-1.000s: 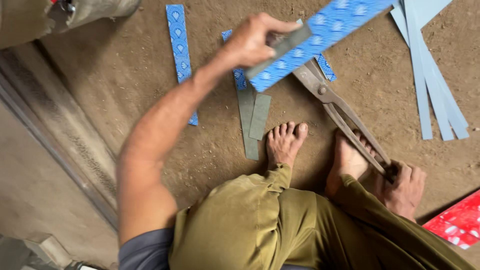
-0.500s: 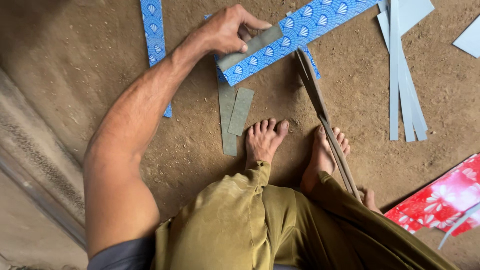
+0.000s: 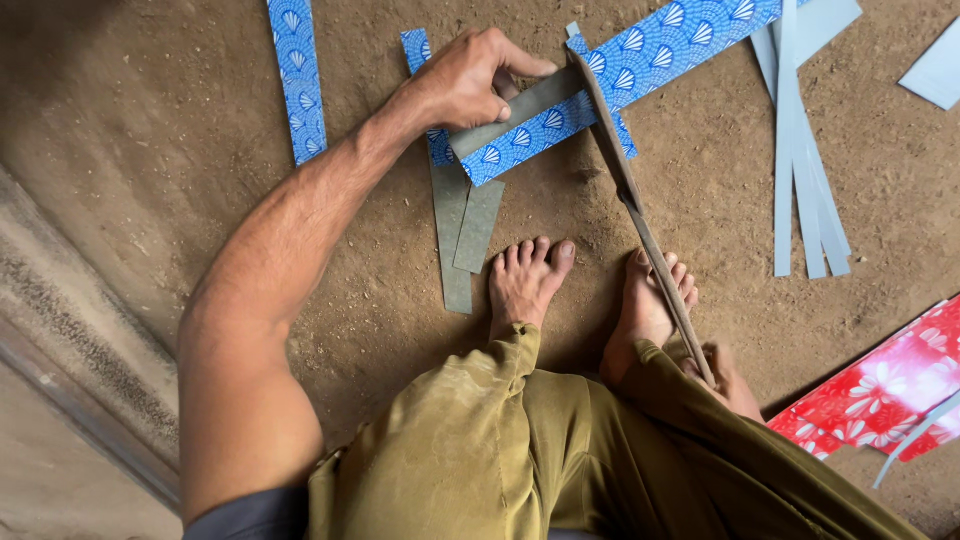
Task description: The person uses large shears to cut patterned and plain paper strips into smaller rectangular pieces. They align the strips, cut them, and stack the resulting pieces on the floor.
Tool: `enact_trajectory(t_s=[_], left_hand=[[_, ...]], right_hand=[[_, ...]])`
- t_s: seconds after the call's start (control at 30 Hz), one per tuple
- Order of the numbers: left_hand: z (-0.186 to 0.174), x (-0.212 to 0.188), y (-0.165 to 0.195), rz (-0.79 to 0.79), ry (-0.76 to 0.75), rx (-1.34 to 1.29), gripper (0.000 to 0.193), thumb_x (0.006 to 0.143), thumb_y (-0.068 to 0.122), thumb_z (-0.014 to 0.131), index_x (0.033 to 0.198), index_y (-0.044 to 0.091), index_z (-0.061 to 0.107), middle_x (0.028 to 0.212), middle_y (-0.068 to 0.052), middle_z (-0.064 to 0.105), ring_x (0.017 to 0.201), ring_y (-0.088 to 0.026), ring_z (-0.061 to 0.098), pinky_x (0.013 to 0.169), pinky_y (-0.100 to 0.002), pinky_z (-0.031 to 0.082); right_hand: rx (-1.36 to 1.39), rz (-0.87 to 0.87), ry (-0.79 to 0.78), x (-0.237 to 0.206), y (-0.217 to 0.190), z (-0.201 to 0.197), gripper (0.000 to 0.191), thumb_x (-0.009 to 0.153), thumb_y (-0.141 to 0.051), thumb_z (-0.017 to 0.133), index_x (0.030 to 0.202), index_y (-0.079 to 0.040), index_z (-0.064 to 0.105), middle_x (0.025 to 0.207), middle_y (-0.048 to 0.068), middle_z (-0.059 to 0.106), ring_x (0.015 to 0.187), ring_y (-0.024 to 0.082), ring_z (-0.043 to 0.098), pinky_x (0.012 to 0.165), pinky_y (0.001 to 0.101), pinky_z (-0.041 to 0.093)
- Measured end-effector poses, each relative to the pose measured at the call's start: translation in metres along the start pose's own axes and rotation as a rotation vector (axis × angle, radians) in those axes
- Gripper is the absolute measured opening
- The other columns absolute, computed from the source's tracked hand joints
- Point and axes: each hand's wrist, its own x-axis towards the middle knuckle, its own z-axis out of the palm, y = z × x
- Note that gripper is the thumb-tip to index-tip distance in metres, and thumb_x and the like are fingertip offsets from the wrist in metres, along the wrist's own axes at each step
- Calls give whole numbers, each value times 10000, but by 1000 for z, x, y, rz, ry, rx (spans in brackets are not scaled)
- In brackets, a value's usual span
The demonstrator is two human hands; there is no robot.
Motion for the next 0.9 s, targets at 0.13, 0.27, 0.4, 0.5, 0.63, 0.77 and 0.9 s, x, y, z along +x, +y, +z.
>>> enact_trajectory(t_s=[0.13,0.27,0.4,0.5,0.63,0.77,0.9], left_hand=[[-1,3,2,66,-4,-48,705,663,-115,777,1325,115,706,1277,-91,734,899,-156,770,737,-313,649],[-7,-6,-2,-236,-126,-266,721,747,-125,718,1400,173,648,1163,-144,783,721,-153,758,460,-289,585],[-12,-25,-19,-276,127,-536,708,787,-122,714,1425,169,613,1096,-116,760,610,-136,745,362,-236,588],[4,-24,-28,-308,609,-822,697,834,-112,732,1468,137,581,966,-107,773,598,-150,733,374,-266,629],[57,10,-16,-296,1042,-926,763,848,-103,729,1520,133,456,913,-65,753,588,-138,724,382,-289,606],[101,21,4,-151,1116,-749,836,871,-93,719,1584,169,368,772,-15,747,571,-80,655,484,-207,614],[115,24,19,-126,1123,-775,815,879,-104,735,1578,150,402,768,1,732,595,-58,623,513,-188,569]], right_hand=[[-222,143,83,2,-13,9,378,905,-346,671,1137,-62,763,705,154,703,602,218,624,635,402,527],[-217,65,162,6,-19,17,349,909,-354,680,1033,-43,776,651,155,665,544,209,626,618,419,523],[-223,362,73,9,-10,15,346,978,-331,696,1143,-28,704,775,196,721,734,208,668,702,428,547],[-4,182,-51,12,6,10,334,970,-296,679,1180,-36,682,842,181,711,786,202,661,739,405,537],[128,165,-134,14,27,6,336,960,-248,657,1229,-47,652,931,161,696,856,195,651,789,375,523],[158,166,-183,13,35,5,358,949,-200,635,1278,-58,623,1020,141,682,926,188,641,838,344,509],[166,156,-218,8,33,4,397,939,-153,613,1327,-69,594,1110,121,668,996,181,632,888,313,496]])
